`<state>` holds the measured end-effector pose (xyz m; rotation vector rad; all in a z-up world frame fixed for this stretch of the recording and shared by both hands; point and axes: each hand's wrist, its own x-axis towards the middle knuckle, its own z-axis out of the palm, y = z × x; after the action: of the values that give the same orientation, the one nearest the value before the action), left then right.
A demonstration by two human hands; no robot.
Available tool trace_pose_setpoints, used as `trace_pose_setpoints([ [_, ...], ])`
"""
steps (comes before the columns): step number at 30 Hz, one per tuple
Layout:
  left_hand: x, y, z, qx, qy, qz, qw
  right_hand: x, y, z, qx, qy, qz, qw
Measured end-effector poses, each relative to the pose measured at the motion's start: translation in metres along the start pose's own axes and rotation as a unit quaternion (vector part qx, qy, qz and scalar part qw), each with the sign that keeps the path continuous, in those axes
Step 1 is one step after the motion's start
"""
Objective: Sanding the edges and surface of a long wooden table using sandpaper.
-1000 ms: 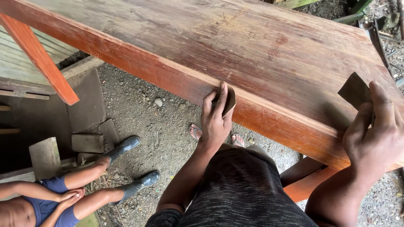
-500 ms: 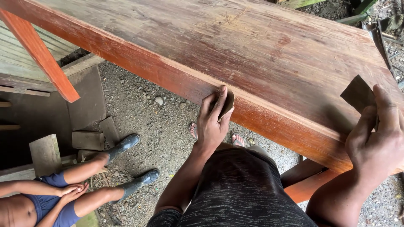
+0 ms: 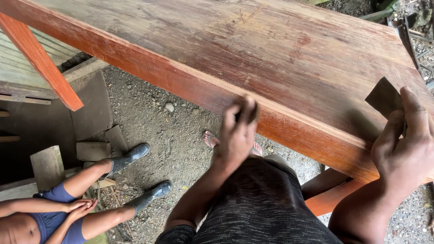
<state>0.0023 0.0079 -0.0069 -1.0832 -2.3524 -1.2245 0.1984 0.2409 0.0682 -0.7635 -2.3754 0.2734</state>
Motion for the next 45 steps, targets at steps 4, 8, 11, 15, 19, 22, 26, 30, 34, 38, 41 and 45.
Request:
trace_pose_setpoints([
  [4,-0.021,0.001,0.015,0.012,-0.033,0.033,0.999,0.0,-0.006,-0.001,-0.047,0.024,-0.02,0.998],
  [8,0.001,0.004,-0.006,0.02,-0.011,0.005,1.0,0.0,-0.007,-0.002,-0.015,0.009,-0.01,1.0],
  [11,-0.005,0.019,0.005,-0.028,0.003,0.051,0.998,0.001,-0.006,-0.001,-0.003,-0.005,0.011,1.0],
  [15,0.003,0.016,-0.005,0.022,-0.035,0.043,0.998,0.002,-0.009,-0.002,-0.024,0.007,0.004,1.0],
  [19,-0.007,0.019,0.009,0.006,-0.023,0.033,0.999,0.005,-0.009,-0.003,-0.011,0.019,-0.018,1.0],
  [22,-0.008,0.03,0.002,0.016,-0.09,0.085,0.992,0.005,-0.01,-0.002,0.006,0.019,-0.01,1.0],
  [26,0.015,0.004,-0.009,-0.041,-0.057,0.031,0.997,0.002,-0.009,-0.003,-0.008,0.023,-0.009,1.0],
  [30,-0.001,0.015,0.008,-0.011,-0.013,0.033,0.999,0.004,-0.008,-0.005,0.021,0.015,-0.018,0.999],
  [34,0.0,0.015,0.01,-0.029,-0.026,0.064,0.997,0.003,-0.008,-0.003,0.01,0.032,-0.046,0.998],
  [38,0.031,0.018,-0.017,0.001,0.06,0.005,0.998,0.003,-0.012,-0.005,0.013,0.023,-0.043,0.999],
  [41,0.037,0.057,-0.028,-0.239,-0.148,-0.365,0.887,0.005,-0.009,-0.004,0.049,-0.002,0.003,0.999],
  [45,-0.001,0.01,0.0,-0.011,-0.044,0.048,0.998,0.002,-0.006,-0.002,0.014,0.013,-0.028,0.999],
])
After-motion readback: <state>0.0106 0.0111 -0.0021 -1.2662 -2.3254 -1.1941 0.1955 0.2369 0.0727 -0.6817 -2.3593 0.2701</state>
